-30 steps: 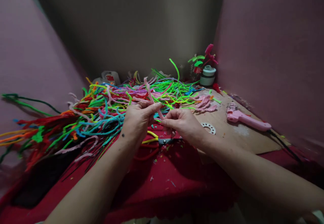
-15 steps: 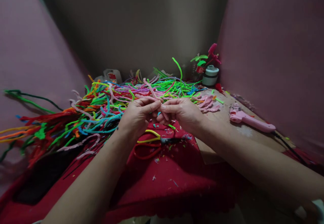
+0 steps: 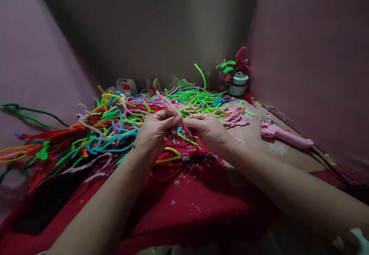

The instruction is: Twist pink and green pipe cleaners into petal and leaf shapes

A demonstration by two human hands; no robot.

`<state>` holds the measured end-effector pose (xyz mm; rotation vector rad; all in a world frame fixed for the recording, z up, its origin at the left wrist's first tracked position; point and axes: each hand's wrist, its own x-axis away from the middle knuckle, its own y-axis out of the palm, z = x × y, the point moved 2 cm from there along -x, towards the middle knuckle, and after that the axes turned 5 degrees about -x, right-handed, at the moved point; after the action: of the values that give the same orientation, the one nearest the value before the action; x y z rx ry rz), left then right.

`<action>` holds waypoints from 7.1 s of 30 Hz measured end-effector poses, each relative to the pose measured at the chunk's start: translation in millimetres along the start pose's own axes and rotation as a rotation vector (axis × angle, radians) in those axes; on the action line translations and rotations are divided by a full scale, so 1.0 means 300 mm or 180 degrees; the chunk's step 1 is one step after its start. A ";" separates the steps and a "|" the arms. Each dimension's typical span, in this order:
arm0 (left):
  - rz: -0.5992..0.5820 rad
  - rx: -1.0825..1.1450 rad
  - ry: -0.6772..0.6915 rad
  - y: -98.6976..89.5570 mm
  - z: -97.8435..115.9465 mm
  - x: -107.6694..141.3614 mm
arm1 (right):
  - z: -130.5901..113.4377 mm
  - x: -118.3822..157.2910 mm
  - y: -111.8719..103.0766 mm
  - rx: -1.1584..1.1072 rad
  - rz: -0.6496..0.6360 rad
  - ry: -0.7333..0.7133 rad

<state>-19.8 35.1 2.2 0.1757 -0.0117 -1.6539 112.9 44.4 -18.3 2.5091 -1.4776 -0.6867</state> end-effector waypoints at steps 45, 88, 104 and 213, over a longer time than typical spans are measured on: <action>0.0215 -0.4087 0.3194 -0.016 0.069 0.032 | -0.013 -0.005 -0.050 0.0148 -0.0111 0.0268; -0.0377 -0.2234 0.0366 0.020 0.053 0.043 | -0.051 0.057 -0.008 0.2698 0.0134 -0.1449; -0.0065 -0.2098 0.0800 -0.038 0.092 0.023 | -0.021 0.013 -0.032 -0.0645 -0.0039 0.0878; 0.0262 -0.3108 0.0584 0.040 0.036 0.041 | -0.002 0.045 0.011 0.1287 0.0145 0.0789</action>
<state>-10.3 20.8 13.0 -0.4132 0.8964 -1.3916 116.0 30.9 -20.8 2.7040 -1.7097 -0.0624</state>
